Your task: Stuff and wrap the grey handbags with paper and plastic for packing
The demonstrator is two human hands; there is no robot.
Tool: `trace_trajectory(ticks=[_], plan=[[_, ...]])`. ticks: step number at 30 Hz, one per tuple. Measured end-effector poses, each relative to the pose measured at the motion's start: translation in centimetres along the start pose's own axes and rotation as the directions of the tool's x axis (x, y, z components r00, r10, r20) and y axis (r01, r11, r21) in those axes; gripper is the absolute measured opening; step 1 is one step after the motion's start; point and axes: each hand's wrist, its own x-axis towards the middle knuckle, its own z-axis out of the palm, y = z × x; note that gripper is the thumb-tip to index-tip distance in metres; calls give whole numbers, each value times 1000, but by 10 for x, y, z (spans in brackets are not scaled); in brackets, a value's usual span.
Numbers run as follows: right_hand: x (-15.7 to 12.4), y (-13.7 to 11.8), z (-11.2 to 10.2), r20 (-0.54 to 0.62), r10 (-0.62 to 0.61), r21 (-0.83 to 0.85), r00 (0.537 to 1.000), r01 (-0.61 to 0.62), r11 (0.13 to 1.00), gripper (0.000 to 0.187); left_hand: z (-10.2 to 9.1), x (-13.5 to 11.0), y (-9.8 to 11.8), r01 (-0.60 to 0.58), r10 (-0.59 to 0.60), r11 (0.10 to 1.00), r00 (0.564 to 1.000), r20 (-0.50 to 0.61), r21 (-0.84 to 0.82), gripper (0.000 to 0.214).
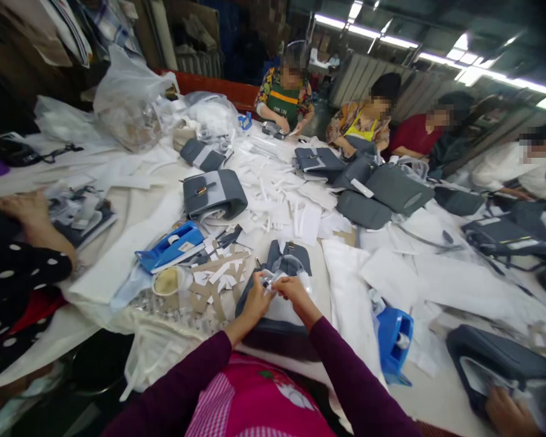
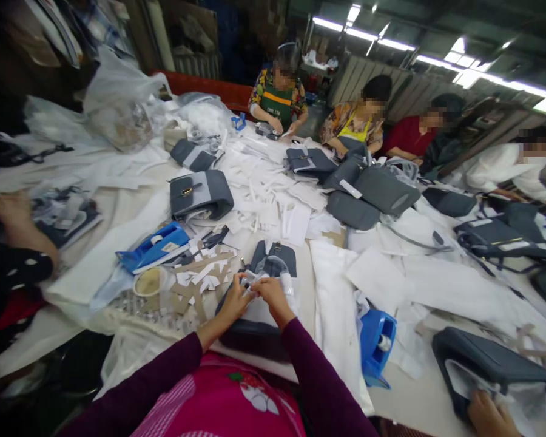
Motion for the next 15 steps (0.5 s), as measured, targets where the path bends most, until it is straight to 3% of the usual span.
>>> trace_trajectory(ticks=[4, 9, 15], plan=[[16, 7, 2, 26, 62, -136, 998, -58, 989, 16, 0, 1, 1, 18, -10, 993, 998, -65, 114, 47], [24, 13, -5, 30, 97, -250, 995, -87, 964, 15, 1, 2, -4, -16, 26, 976, 999, -44, 215, 13], [23, 26, -20, 52, 74, -263, 996, -58, 963, 14, 0, 6, -9, 34, -29, 991, 999, -41, 133, 11]])
